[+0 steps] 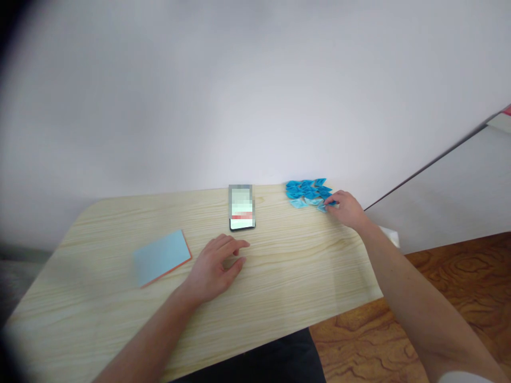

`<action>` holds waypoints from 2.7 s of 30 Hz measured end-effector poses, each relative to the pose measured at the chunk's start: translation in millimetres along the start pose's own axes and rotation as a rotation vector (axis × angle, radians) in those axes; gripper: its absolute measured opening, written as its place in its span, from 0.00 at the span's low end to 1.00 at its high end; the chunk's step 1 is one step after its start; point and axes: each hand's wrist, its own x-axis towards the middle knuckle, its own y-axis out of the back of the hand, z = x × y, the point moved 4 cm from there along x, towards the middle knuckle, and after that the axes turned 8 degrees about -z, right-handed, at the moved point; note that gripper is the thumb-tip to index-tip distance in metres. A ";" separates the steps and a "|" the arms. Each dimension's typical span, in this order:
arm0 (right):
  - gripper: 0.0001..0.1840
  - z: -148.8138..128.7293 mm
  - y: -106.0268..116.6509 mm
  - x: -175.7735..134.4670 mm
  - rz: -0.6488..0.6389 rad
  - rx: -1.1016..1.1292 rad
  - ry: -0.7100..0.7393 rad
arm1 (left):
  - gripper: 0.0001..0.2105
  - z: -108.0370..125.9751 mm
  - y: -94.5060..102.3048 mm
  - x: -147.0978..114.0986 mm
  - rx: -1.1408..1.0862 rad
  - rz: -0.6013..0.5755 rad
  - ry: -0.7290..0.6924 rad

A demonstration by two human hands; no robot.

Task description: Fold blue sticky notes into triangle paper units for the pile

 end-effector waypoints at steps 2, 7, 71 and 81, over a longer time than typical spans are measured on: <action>0.09 -0.3 1.3 -1.3 0.004 -0.003 0.001 | 0.13 -0.1 0.2 -0.4 -0.006 0.011 -0.003; 0.09 -2.7 2.7 -5.5 0.014 -0.012 0.005 | 0.13 -0.1 1.0 -1.0 -0.020 0.029 -0.006; 0.11 -396.6 -134.8 -23.6 -0.091 0.319 0.395 | 0.17 -82.3 103.7 -121.4 0.454 0.288 0.553; 0.11 -396.0 -135.1 -24.0 -0.085 0.316 0.395 | 0.19 -84.2 103.4 -120.8 0.457 0.287 0.583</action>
